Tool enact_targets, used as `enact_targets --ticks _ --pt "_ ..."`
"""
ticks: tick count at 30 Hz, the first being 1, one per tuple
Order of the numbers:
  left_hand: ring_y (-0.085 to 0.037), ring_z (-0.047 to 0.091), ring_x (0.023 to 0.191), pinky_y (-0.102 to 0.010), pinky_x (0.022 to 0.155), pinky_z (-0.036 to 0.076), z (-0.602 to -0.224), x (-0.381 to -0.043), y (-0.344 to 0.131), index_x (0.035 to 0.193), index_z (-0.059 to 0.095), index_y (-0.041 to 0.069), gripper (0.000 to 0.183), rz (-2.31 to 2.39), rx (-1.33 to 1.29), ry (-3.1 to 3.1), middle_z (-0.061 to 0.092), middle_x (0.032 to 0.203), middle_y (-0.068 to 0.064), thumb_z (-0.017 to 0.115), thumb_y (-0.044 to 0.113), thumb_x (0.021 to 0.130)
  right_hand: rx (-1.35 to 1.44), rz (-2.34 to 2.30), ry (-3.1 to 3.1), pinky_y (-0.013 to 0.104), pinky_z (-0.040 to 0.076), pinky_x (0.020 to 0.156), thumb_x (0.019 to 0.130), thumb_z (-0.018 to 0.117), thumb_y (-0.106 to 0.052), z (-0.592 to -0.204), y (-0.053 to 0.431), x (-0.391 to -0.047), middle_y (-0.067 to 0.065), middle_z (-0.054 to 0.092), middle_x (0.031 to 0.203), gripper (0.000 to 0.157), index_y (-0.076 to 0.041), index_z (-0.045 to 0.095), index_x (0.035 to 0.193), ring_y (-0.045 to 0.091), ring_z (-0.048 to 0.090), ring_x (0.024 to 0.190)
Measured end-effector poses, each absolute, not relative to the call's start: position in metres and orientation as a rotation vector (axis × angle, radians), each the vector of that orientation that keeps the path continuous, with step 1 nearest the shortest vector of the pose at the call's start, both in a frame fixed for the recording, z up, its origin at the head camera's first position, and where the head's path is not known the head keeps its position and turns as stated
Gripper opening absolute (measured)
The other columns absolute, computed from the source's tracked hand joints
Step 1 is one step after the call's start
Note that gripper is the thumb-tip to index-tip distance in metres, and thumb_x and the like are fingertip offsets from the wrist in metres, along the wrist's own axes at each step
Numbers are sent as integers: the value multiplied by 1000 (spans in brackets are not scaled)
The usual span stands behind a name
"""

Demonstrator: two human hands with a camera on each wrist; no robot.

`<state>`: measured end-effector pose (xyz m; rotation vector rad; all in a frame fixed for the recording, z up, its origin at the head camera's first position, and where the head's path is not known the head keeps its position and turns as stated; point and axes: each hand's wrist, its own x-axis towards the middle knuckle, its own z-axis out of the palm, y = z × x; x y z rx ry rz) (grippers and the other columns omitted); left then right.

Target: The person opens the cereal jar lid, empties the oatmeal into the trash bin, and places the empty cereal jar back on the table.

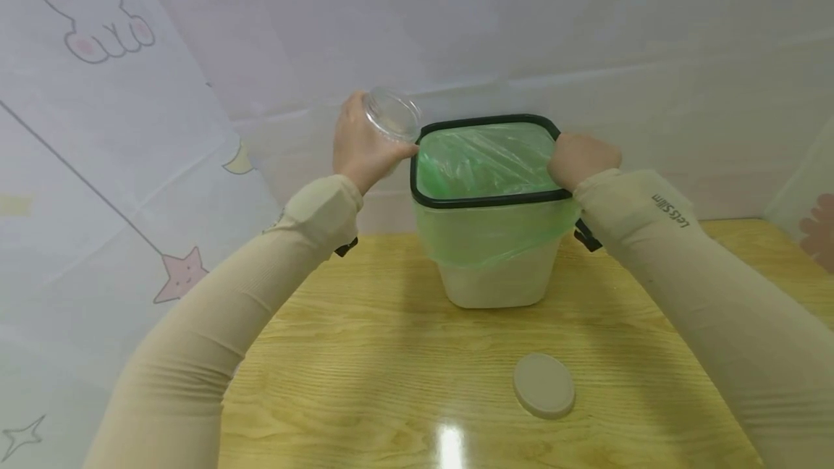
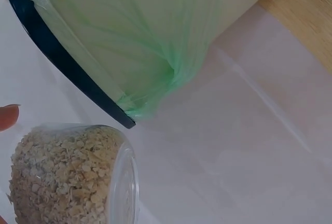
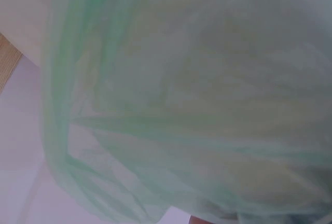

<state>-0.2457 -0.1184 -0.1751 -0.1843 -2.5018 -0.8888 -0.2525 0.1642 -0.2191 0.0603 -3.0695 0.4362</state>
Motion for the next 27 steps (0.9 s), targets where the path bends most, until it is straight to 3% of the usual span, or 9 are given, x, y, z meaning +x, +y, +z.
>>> enact_targets --ticks 13,20,27 --pt "-28 44 125 -32 109 33 -175 -253 -112 140 37 0 94 -652 -287 -2492 49 133 -15 89 25 65 53 441 -3070 39 37 55 93 36 -5 -217 165 -249 14 52 68 25 0 57 79 26 45 64" --pt "-31 42 128 -35 113 27 -174 -257 -105 143 33 0 97 -506 -335 -2511 46 138 -17 88 26 67 52 434 -3060 45 43 59 93 36 -6 -218 164 -250 18 57 75 26 2 59 84 28 49 68" --pt "-30 40 131 -35 114 24 -173 -260 -98 143 32 -1 95 -383 -358 -2504 45 140 -18 85 27 69 59 430 -3056 46 41 63 92 36 -5 -217 164 -250 16 55 73 25 0 57 80 28 47 68"
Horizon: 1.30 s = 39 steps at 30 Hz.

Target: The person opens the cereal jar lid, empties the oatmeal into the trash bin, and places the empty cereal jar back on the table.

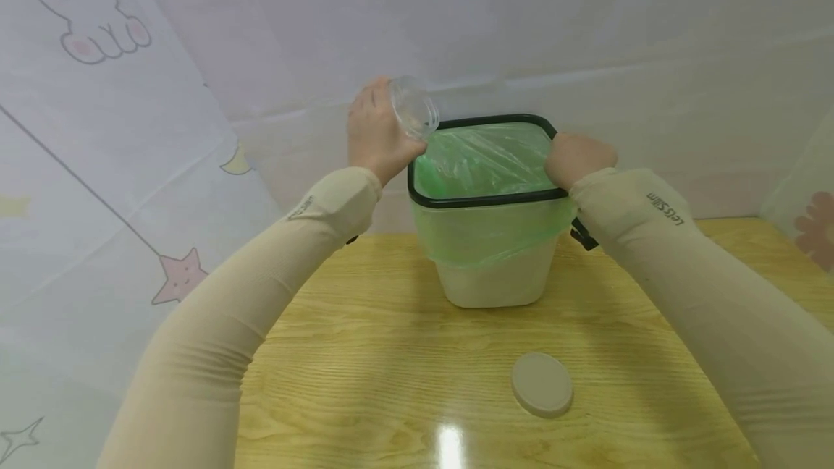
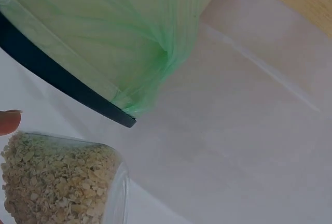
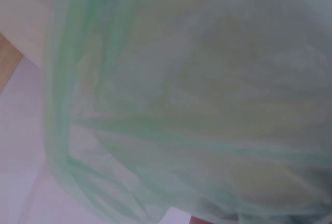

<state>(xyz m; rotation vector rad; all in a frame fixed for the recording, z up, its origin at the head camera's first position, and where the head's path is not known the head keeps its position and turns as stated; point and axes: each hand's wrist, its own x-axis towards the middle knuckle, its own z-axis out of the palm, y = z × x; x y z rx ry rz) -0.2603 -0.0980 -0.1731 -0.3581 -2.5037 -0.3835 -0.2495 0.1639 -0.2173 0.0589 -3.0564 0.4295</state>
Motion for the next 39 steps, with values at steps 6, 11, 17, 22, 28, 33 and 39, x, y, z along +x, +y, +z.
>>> enact_targets --ticks 6,11,17,22,28,33,39 --pt "-33 37 133 -37 116 20 -173 -262 -92 142 31 -3 92 -217 -411 -2520 42 141 -20 81 26 71 77 413 -3049 45 43 59 92 38 -4 -216 162 -249 16 55 73 23 1 57 81 28 47 67" --pt "-35 38 132 -37 116 20 -173 -261 -87 142 31 -4 87 -97 -466 -2499 43 141 -21 78 24 74 78 410 -3049 43 42 57 92 38 -5 -215 161 -249 16 55 73 23 1 58 82 27 46 67" --pt "-34 37 132 -35 117 18 -172 -261 -80 143 30 -3 84 -54 -515 -2479 42 141 -20 74 21 76 67 422 -3048 47 44 60 92 38 -6 -215 161 -250 18 58 78 24 2 59 84 28 48 70" --pt "-34 39 130 -36 115 22 -172 -263 -76 141 34 -4 82 1 -555 -2392 44 139 -20 75 23 76 70 427 -3046 48 45 62 92 39 -6 -216 161 -251 18 58 79 24 2 60 84 29 49 71" --pt "-34 37 133 -38 117 17 -171 -267 -75 143 32 -5 85 96 -579 -2381 42 142 -20 76 26 77 70 411 -3044 50 47 63 93 39 -6 -217 160 -252 19 60 82 24 2 61 88 29 51 72" --pt "-36 32 137 -43 118 14 -170 -268 -75 145 28 -5 90 130 -592 -2418 37 146 -21 78 26 77 67 398 -3037 49 48 61 92 40 -6 -219 159 -252 20 61 82 24 4 61 93 29 52 72" --pt "-37 30 137 -45 117 15 -169 -267 -74 145 27 -5 88 191 -617 -2406 36 147 -22 76 22 78 64 414 -3033 48 47 60 92 41 -6 -219 160 -252 18 59 77 23 2 60 83 27 50 68"
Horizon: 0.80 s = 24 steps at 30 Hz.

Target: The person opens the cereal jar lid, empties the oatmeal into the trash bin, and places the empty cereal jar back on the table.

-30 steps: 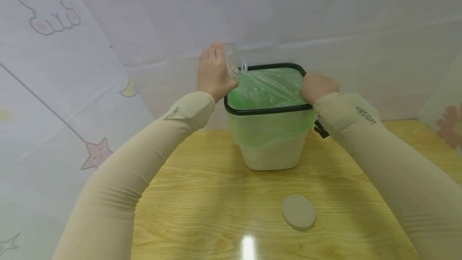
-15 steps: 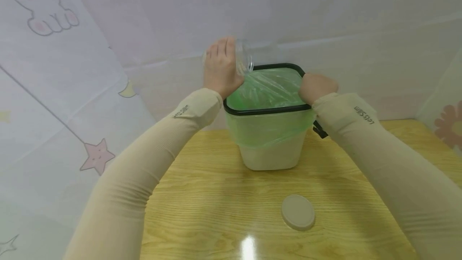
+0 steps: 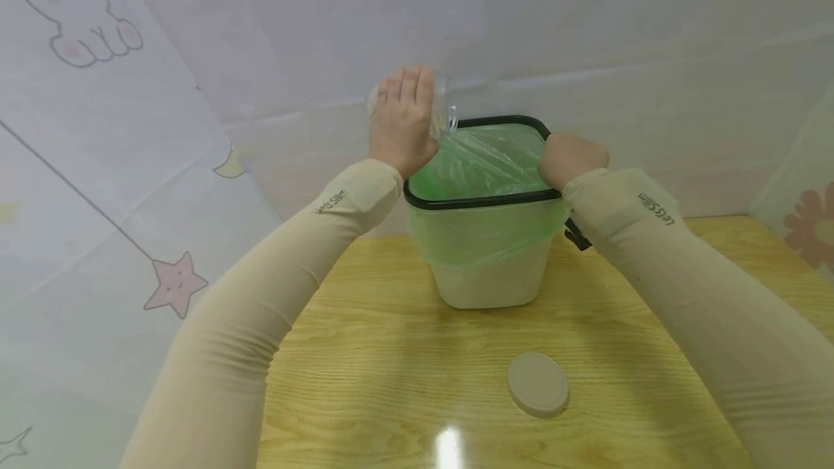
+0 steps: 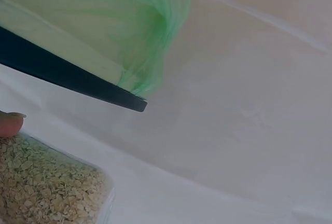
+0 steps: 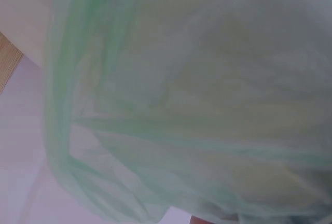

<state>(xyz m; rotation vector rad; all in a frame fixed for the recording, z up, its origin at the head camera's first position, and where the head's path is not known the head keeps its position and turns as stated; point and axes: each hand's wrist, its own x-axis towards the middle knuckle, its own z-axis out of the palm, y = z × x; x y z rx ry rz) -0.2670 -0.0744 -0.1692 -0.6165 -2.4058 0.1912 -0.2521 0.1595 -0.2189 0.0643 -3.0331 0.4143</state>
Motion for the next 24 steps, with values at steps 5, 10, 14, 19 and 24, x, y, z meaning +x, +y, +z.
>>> enact_targets --ticks 5,10,14,19,24 --pt "-37 31 136 -45 117 15 -171 -267 -74 145 28 -5 85 218 -643 -2368 37 145 -22 75 20 78 58 415 -3034 46 46 59 92 41 -6 -219 160 -252 17 58 77 23 1 59 81 27 49 68" --pt "-36 33 134 -45 117 17 -174 -268 -75 143 33 -5 80 238 -688 -2307 40 143 -21 73 15 77 47 421 -3034 46 45 60 93 40 -6 -220 160 -253 19 59 80 23 2 60 85 28 49 70" --pt "-36 33 134 -44 117 15 -176 -269 -75 141 34 -4 78 262 -719 -2277 40 142 -21 73 13 76 44 428 -3033 48 46 62 93 40 -6 -219 160 -253 20 60 83 23 3 60 90 29 51 72" --pt "-37 34 133 -44 117 15 -177 -271 -75 140 35 -4 76 275 -733 -2250 40 141 -21 72 12 76 46 436 -3028 51 46 66 92 39 -6 -219 159 -252 21 61 85 23 3 60 88 30 51 73" --pt "-38 34 133 -45 116 18 -177 -271 -76 139 36 -4 71 278 -750 -2211 41 140 -21 67 4 75 53 438 -3030 52 47 66 92 39 -6 -219 159 -252 19 59 80 23 1 60 83 29 50 72"
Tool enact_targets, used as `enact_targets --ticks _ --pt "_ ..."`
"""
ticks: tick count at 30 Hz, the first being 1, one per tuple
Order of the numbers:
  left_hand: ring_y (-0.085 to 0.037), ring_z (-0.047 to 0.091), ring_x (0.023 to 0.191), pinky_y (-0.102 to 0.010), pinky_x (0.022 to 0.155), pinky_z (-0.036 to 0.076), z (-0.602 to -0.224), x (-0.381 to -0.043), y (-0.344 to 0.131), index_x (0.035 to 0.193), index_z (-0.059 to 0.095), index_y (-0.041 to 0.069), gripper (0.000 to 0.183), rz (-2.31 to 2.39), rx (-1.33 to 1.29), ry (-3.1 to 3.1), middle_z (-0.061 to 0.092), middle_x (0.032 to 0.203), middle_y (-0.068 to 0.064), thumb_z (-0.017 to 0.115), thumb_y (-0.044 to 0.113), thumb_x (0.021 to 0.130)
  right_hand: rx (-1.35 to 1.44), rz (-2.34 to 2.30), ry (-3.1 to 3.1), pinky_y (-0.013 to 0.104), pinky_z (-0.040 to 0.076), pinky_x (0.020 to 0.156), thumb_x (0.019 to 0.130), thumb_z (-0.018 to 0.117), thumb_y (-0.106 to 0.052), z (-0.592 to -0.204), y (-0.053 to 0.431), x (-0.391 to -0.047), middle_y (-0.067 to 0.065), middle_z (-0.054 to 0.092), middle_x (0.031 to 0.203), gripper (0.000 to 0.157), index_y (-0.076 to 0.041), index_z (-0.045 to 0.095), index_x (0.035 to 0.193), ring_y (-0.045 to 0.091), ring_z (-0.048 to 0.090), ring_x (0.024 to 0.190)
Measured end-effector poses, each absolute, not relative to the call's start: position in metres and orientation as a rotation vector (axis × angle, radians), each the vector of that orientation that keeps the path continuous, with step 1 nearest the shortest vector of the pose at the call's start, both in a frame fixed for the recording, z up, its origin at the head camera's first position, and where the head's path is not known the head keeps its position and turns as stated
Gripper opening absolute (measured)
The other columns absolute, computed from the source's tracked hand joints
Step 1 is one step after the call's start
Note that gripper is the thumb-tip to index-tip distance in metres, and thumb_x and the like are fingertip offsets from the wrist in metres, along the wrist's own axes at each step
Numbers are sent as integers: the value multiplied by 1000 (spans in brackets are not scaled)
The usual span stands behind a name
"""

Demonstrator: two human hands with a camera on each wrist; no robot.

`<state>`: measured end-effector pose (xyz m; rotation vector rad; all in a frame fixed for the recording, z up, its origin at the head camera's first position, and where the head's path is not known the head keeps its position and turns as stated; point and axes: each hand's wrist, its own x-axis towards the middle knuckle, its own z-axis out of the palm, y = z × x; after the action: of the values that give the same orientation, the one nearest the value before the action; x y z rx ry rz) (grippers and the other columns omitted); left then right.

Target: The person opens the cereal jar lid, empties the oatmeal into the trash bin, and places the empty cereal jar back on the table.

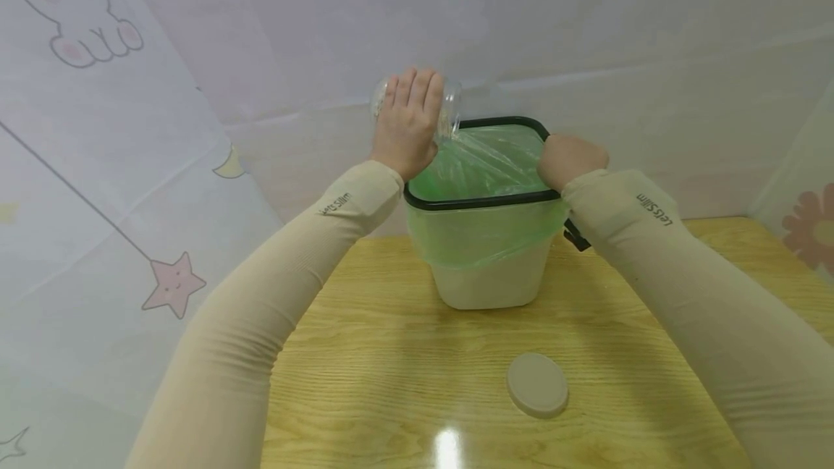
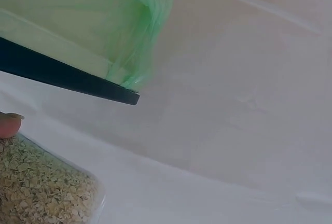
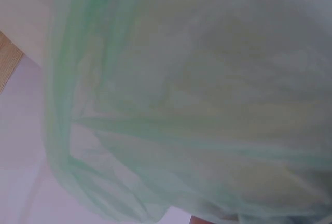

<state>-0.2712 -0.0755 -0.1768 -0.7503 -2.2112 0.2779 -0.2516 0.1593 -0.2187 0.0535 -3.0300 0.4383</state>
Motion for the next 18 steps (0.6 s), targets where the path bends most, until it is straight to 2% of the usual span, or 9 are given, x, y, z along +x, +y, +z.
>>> enact_targets --ticks 8,18 --pt "-38 35 132 -47 116 20 -176 -272 -76 139 36 -4 69 280 -761 -2194 41 139 -21 62 0 74 53 435 -3042 48 45 63 92 39 -5 -218 160 -252 15 56 73 24 -1 58 78 27 47 68" --pt "-39 36 133 -47 116 18 -177 -272 -77 140 37 -4 63 356 -772 -2163 42 141 -21 57 0 81 57 428 -3032 44 43 58 92 38 -5 -218 160 -253 15 55 71 24 -1 57 76 26 46 65"
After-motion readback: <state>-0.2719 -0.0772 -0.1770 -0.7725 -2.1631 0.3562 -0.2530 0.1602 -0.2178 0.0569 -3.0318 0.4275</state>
